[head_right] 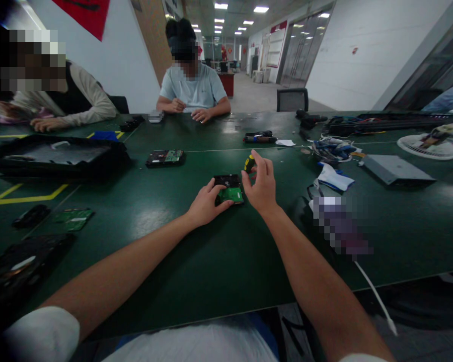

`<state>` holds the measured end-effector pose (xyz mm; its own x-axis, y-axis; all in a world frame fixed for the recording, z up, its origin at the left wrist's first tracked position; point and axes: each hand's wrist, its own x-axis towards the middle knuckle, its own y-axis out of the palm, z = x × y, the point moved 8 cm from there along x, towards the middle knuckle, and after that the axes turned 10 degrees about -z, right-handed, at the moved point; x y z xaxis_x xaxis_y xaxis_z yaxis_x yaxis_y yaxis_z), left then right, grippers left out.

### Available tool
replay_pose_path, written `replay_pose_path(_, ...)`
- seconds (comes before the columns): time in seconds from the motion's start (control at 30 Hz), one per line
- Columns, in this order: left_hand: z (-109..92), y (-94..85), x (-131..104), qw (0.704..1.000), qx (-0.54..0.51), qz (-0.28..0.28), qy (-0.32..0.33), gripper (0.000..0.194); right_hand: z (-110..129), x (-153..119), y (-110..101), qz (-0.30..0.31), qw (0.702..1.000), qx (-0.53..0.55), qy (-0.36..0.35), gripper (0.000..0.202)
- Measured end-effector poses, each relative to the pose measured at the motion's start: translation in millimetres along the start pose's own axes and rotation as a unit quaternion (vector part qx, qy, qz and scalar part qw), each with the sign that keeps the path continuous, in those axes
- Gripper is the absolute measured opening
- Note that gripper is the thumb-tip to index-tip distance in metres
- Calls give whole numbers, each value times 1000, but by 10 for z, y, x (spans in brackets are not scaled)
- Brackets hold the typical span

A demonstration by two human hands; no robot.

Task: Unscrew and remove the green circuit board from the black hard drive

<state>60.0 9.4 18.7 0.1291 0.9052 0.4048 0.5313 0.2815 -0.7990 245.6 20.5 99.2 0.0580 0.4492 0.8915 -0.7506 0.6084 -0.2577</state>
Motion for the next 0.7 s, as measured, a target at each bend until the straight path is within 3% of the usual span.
replay_pose_path(0.7, 9, 6, 1, 1000, 3, 2, -1, 64, -9, -8, 18, 13, 1000, 2, 11, 65)
